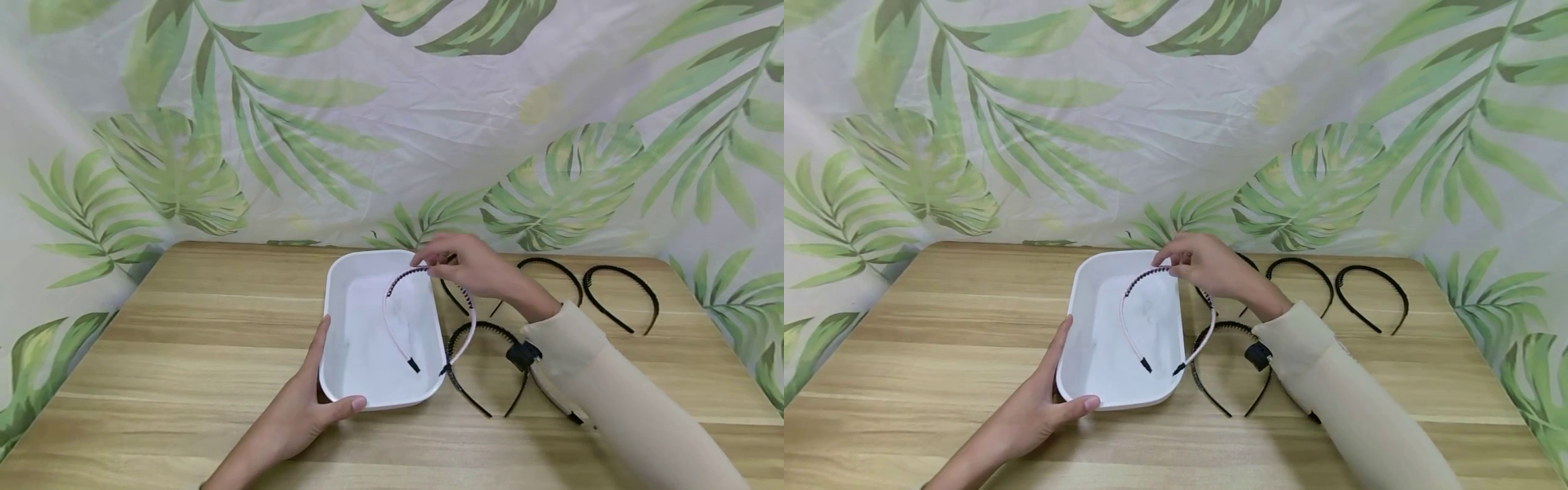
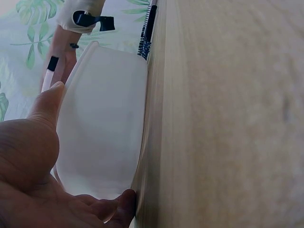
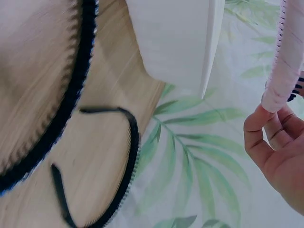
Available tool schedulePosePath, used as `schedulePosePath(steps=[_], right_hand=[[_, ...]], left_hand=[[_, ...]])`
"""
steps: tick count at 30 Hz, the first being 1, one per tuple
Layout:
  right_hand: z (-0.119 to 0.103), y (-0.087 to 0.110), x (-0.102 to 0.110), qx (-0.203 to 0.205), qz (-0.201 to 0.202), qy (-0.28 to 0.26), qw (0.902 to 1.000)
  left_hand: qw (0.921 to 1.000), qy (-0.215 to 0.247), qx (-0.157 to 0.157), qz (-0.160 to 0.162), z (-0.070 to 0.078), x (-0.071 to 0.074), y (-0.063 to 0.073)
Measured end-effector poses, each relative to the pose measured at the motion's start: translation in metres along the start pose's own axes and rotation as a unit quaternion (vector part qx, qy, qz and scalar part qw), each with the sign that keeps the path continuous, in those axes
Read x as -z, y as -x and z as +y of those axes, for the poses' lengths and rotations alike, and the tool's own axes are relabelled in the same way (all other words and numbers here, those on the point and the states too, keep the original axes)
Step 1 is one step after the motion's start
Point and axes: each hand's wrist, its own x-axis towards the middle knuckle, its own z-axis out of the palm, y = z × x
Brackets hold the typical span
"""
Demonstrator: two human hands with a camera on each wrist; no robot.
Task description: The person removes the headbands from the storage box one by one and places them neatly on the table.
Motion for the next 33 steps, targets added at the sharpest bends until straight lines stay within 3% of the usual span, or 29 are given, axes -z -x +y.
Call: schedulePosePath(steps=[29,33], right_hand=[[0.031,0.088,0.049,-0.082,0.028,0.044,0.9952],[0.037,0.101,0.054,-0.075,0.036,0.057,0.9949]], left_hand=[[0.9998,0.017,0.011,-0.004,-0.001,-0.002,-0.002],[0.9997,0.019,0.012,-0.005,-0.001,-0.002,-0.002]])
